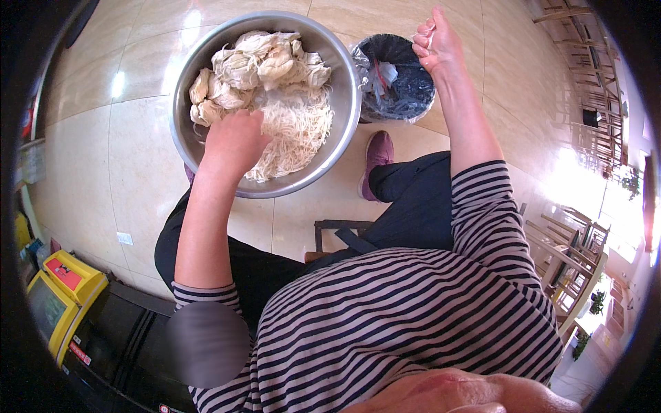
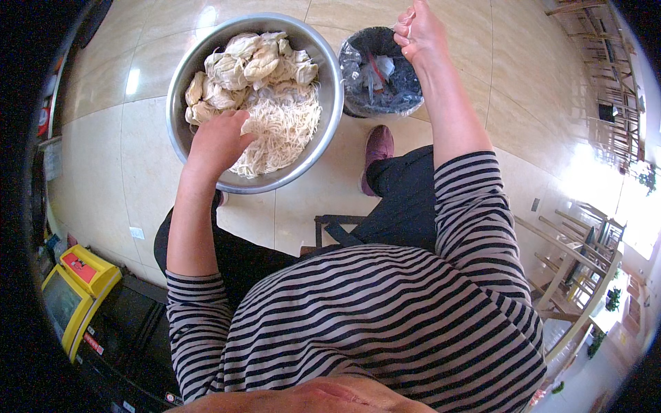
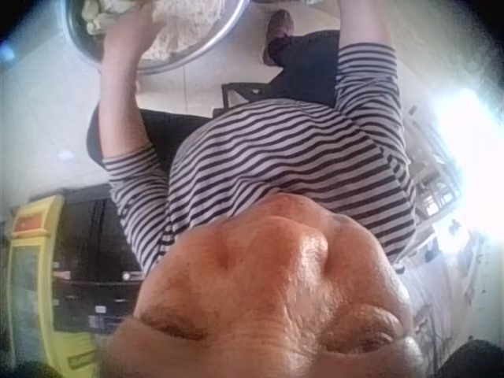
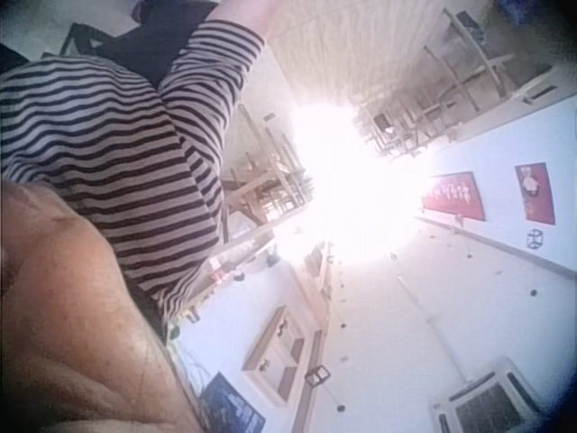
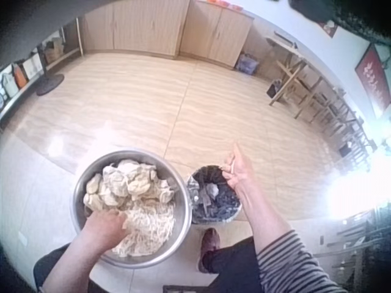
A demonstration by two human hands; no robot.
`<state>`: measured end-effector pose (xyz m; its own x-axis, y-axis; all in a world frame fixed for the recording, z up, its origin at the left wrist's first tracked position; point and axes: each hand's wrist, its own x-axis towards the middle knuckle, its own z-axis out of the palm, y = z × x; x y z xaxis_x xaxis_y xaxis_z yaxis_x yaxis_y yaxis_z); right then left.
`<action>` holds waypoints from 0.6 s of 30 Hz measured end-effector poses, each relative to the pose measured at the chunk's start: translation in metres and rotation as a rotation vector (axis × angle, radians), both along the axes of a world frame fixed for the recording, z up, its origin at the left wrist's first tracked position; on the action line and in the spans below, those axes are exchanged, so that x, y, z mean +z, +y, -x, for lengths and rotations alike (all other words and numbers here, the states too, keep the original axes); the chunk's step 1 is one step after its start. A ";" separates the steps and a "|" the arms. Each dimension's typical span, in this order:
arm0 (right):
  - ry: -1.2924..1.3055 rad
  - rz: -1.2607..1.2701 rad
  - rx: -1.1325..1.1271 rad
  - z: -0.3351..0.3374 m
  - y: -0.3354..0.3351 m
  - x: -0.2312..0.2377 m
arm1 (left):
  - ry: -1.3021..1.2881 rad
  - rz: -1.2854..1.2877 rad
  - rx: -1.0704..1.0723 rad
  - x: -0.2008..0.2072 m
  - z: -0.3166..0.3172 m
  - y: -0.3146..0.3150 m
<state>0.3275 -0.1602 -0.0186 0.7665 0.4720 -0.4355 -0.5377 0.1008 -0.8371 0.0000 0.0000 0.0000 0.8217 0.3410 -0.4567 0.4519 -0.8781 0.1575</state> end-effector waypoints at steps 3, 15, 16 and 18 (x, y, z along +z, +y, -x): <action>-0.008 0.063 -0.049 0.003 0.003 0.003 | -0.018 -0.011 -0.015 -0.002 -0.001 0.000; 0.053 0.009 0.107 -0.011 -0.004 -0.010 | -0.037 0.001 -0.024 -0.006 0.002 0.001; 0.112 -0.100 0.191 -0.021 -0.008 -0.007 | -0.031 0.005 -0.015 -0.006 0.002 0.001; -0.031 0.163 0.379 -0.024 -0.011 -0.018 | -0.017 0.016 0.007 -0.005 0.003 0.001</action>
